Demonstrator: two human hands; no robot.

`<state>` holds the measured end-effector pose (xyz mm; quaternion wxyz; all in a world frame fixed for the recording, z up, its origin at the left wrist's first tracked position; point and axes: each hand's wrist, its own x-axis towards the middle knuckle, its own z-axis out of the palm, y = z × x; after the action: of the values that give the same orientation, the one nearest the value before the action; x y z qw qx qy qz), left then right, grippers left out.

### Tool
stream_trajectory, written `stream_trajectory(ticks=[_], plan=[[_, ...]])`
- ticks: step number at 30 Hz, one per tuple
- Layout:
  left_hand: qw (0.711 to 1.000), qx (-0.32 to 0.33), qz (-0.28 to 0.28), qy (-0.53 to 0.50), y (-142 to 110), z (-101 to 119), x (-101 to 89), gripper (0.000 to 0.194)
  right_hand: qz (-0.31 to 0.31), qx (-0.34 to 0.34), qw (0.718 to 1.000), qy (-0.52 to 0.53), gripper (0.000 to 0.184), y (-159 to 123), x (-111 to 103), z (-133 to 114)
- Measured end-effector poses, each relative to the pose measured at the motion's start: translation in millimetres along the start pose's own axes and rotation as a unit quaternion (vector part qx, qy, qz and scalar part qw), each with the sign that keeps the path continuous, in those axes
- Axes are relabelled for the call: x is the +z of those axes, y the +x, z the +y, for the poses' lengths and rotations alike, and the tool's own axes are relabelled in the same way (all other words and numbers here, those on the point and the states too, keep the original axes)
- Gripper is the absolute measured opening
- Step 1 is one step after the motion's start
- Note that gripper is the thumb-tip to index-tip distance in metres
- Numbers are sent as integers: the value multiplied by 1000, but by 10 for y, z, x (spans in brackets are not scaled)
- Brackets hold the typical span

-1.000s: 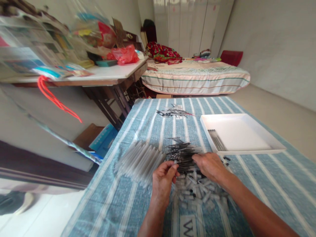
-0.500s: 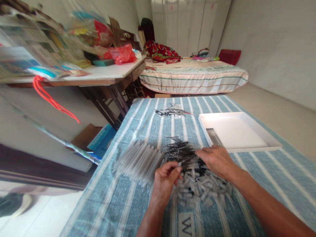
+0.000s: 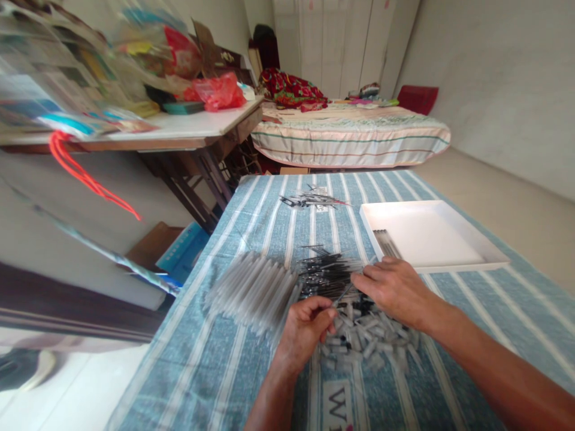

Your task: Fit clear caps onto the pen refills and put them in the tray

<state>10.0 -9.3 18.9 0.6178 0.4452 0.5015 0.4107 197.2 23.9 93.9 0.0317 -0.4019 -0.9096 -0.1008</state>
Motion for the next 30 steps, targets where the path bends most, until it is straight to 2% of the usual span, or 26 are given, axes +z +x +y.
stream_trajectory(ticks=[7, 11, 14, 18, 22, 25, 28, 30], plan=[[998, -26, -37, -31, -17, 49, -3, 19, -22, 22, 999, 19, 19, 41, 31, 3], [997, -40, -50, -44, -27, 60, 11, 19, -18, -13, 999, 45, 17, 38, 48, -80], [996, -19, -46, -75, -39, 70, 6, 17, 3, -45, 994, 96, 15, 14, 61, -163], [991, 11, -33, -130, -49, 90, -12, 15, 27, -31, 987, 158, 18, -61, 130, -234], [985, 21, -11, -171, -50, 101, -10, 14, -66, -53, 980, 181, 21, -132, 247, -344], [984, 19, -19, -177, -52, 94, -2, 14, -137, -54, 974, 170, 21, -145, 327, -463], [983, 21, -25, -182, -52, 83, 1, 12, -169, -38, 971, 164, 21, -138, 391, -542], [982, 23, -25, -185, -51, 80, 1, 12, -165, -34, 969, 180, 23, -138, 425, -553]])
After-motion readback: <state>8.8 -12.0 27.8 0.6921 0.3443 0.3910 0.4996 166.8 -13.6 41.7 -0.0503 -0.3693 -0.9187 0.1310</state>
